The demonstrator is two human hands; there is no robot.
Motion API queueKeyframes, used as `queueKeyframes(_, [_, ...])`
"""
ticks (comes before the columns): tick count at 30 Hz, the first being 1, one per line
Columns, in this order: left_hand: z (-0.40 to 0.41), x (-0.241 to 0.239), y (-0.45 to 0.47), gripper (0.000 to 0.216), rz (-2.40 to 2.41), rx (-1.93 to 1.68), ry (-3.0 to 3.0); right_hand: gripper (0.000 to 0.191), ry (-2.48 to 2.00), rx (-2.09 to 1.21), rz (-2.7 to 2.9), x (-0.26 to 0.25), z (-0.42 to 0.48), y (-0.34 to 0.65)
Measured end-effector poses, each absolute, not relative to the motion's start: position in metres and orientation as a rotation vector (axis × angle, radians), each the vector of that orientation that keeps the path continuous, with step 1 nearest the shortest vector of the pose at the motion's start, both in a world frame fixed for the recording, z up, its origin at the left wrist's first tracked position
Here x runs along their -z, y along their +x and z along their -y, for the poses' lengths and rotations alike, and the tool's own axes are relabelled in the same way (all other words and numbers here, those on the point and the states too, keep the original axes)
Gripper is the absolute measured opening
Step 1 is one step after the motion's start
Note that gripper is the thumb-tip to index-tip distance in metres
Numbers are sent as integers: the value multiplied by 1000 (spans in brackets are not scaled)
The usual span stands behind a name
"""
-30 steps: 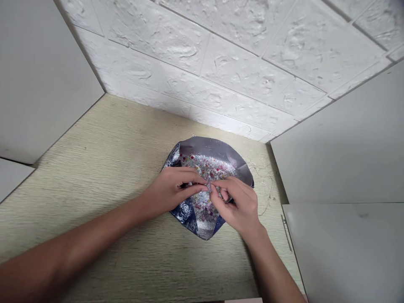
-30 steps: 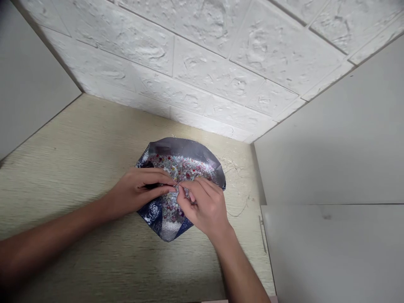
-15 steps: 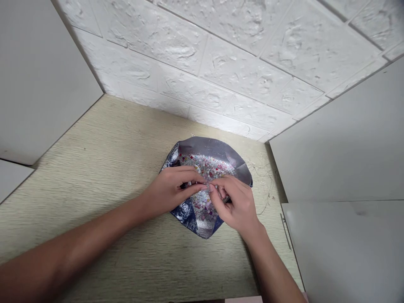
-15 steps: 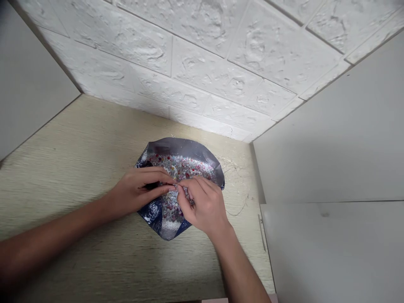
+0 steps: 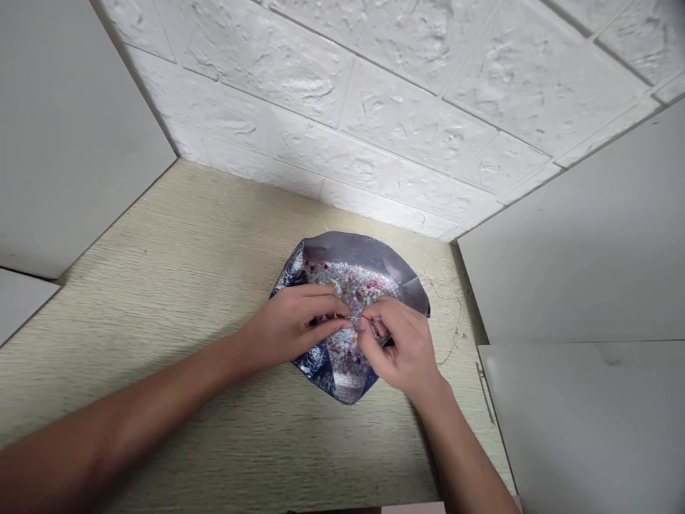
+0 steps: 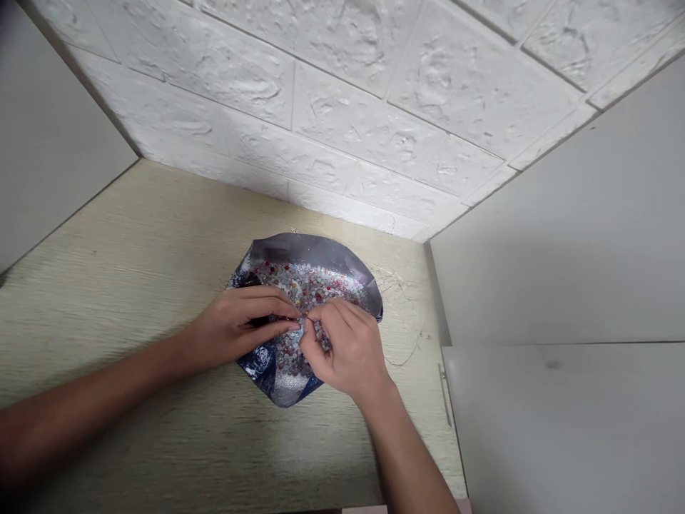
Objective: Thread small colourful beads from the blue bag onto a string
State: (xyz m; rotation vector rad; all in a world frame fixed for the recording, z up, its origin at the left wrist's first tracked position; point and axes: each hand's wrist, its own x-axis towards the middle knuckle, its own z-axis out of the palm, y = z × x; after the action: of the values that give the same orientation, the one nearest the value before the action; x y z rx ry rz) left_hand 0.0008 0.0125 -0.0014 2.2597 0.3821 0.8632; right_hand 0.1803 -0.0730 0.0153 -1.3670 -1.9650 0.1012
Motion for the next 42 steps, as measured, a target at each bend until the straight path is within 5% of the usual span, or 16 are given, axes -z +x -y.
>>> queueKeyframes(42, [-15, 1, 0, 28, -324, -684, 2412, 25, -1416, -375, 2040, -17, 78, 178])
